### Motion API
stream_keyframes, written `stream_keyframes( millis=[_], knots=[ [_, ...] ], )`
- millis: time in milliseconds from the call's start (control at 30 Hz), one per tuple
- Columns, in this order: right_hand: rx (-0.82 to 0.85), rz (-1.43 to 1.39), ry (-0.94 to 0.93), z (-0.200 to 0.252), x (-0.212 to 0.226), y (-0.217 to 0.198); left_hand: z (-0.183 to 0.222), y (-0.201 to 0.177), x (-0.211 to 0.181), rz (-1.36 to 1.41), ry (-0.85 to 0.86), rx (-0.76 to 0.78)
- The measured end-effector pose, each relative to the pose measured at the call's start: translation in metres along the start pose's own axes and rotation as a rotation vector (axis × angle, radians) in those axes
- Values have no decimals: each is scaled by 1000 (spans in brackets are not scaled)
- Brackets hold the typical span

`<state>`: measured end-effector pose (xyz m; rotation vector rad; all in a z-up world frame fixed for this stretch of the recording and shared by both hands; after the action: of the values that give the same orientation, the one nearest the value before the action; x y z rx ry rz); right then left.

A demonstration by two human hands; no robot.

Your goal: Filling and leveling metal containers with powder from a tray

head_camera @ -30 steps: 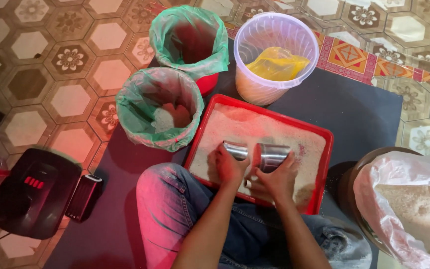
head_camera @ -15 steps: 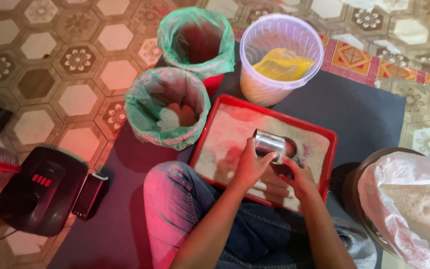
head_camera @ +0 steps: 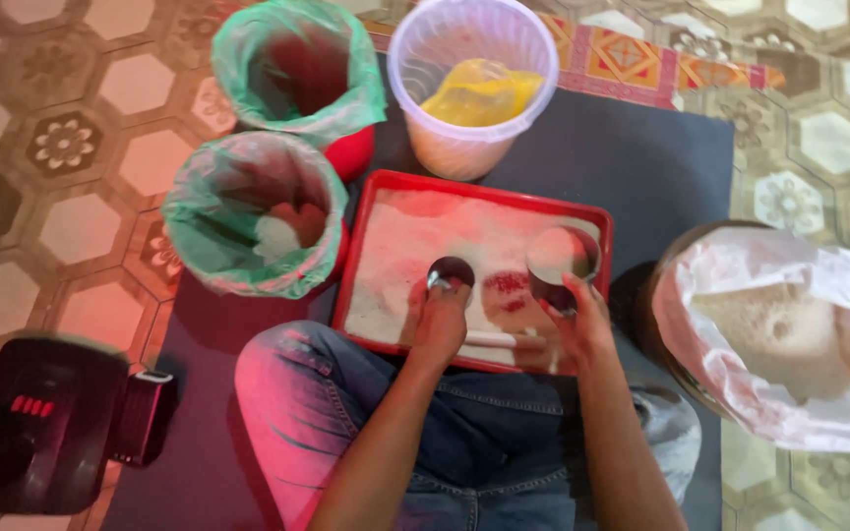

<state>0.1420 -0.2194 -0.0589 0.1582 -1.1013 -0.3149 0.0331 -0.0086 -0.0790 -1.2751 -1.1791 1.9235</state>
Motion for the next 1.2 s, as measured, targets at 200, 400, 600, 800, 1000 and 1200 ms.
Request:
stream_keyframes(
  millis=[200, 400, 600, 800, 1000, 1200],
  knots=[
    [-81, 95, -227, -3, 2, 4, -24, 10, -39, -171, 350, -49],
    [-116, 446, -453, 19, 23, 19, -48, 35, -42, -224, 467, -26],
    [-103, 573, -483, 18, 25, 28, -15, -21, -44, -358, 421, 70],
    [-34, 549, -504, 26, 34, 40, 33, -58, -36, -349, 410, 190],
    [-11, 503, -522, 32, 35, 42, 42, -4, -14, -246, 470, 216],
    [27, 512, -619, 37, 37, 50, 36, 36, 4, -298, 522, 81]
  ],
)
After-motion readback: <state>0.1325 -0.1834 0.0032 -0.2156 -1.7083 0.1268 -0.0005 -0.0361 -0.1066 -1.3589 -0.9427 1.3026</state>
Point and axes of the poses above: each hand's wrist, its own z-axis away from the middle knuckle, its own y-axis out of the palm, x = y × z, the point moved 5 cm from there along -z, towards the middle knuckle, and after that the axes turned 8 degrees about -y, right-handed, at the moved point
